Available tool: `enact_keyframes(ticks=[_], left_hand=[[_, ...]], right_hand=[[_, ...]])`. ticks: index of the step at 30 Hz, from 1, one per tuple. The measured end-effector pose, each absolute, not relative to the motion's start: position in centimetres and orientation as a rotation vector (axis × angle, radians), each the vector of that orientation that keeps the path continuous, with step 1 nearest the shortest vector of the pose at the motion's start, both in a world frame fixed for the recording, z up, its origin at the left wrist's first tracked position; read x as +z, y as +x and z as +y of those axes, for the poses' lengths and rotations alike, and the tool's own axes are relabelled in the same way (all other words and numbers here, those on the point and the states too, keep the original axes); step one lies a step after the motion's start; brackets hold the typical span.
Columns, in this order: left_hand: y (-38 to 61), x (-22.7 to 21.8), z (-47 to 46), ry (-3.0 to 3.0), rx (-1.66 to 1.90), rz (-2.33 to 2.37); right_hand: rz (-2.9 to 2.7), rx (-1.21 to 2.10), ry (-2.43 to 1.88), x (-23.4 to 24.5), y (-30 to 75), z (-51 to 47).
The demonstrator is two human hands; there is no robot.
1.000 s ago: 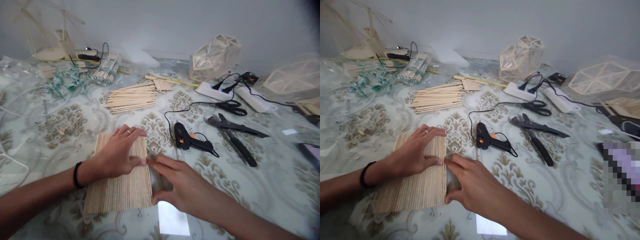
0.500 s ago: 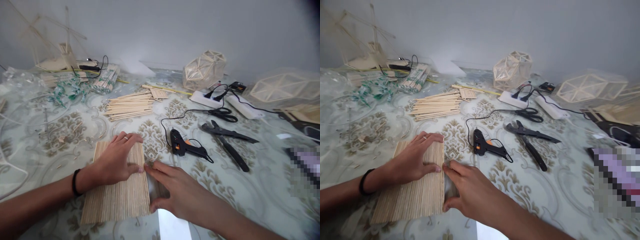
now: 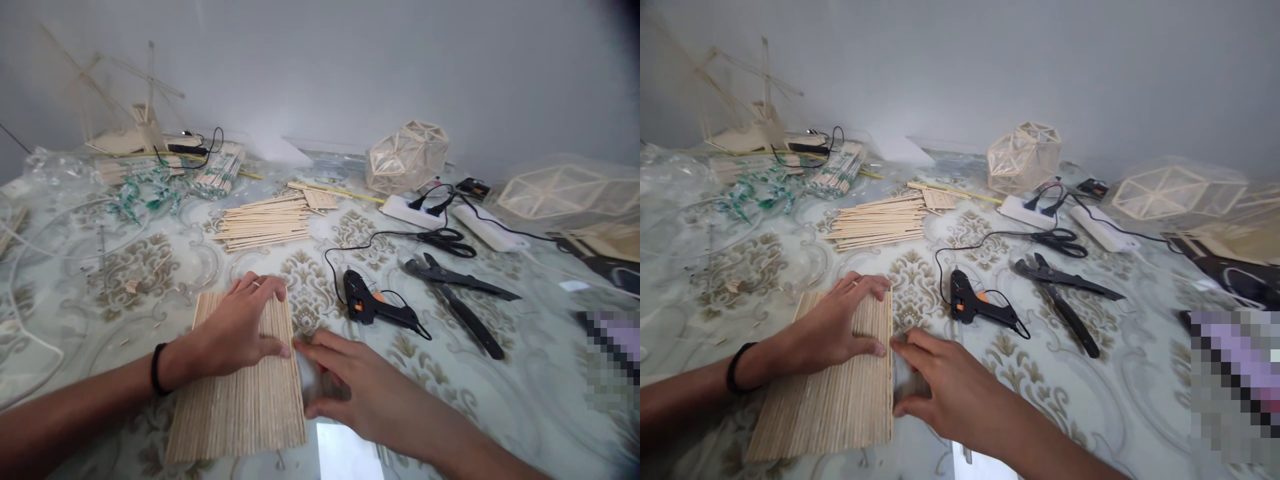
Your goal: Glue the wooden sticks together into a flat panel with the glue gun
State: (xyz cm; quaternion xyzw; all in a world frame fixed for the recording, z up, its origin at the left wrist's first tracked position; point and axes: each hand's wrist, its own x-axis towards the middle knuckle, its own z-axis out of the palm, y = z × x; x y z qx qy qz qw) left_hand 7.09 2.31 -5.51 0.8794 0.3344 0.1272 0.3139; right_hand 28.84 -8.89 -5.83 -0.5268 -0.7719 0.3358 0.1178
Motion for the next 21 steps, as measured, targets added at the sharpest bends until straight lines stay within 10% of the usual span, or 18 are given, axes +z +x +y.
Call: enact_keyframes(ticks=[21], left_hand=[[6.6, -5.4, 3.0, 2.412, 0.314, 1.021]], right_hand=[[-2.164, 1.054, -1.436, -4.7, 29.3, -8.3]])
